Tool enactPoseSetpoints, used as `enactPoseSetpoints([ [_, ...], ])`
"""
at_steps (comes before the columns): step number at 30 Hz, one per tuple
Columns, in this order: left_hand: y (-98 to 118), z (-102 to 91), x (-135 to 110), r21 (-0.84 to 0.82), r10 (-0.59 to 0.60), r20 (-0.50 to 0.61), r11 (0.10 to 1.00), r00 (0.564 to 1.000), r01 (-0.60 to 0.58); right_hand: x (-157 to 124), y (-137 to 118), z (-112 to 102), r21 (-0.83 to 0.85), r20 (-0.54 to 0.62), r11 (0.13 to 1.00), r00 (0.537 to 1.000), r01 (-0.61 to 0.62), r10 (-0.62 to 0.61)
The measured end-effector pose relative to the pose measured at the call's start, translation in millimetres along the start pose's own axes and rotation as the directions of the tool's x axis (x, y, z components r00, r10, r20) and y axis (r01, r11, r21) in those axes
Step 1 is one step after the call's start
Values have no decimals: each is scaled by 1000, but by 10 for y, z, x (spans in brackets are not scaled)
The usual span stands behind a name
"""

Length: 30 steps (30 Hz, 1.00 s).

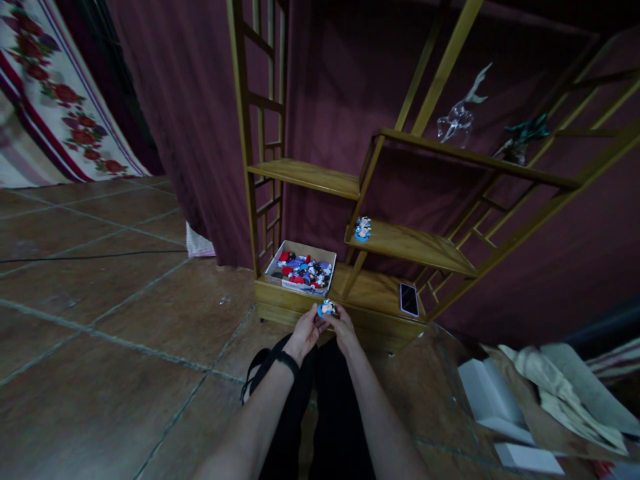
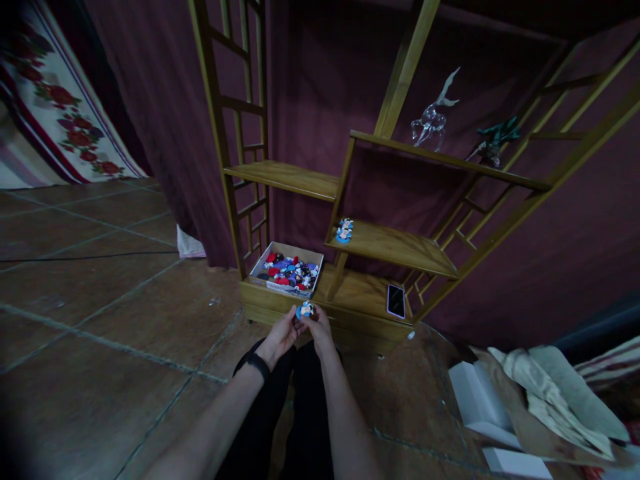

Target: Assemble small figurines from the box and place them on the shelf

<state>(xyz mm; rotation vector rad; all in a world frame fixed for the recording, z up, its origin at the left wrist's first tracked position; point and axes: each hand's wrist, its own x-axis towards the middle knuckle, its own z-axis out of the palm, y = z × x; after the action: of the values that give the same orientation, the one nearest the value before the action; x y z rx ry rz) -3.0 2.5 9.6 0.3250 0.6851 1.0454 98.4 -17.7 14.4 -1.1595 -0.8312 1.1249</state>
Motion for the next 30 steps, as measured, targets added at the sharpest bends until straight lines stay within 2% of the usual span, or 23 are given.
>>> enactPoseSetpoints([
  [11, -10, 31, 3, 40, -46, 39, 998, 998, 44, -12, -91, -31, 53, 140, 993, 985, -108, 100],
  [21, -29, 32, 38, 8, -49, 19, 999, 999, 48, 61, 29, -15, 67, 90, 988, 987, -137, 131],
  [25, -17, 38, 13, -2, -25, 38, 1000, 999, 25, 29, -9, -10, 61, 105, 990, 987, -129, 122],
  [30, -5, 22, -14, -26, 39, 87, 999, 995, -37, -27, -87, -7, 124, 52, 989, 995, -86, 80],
])
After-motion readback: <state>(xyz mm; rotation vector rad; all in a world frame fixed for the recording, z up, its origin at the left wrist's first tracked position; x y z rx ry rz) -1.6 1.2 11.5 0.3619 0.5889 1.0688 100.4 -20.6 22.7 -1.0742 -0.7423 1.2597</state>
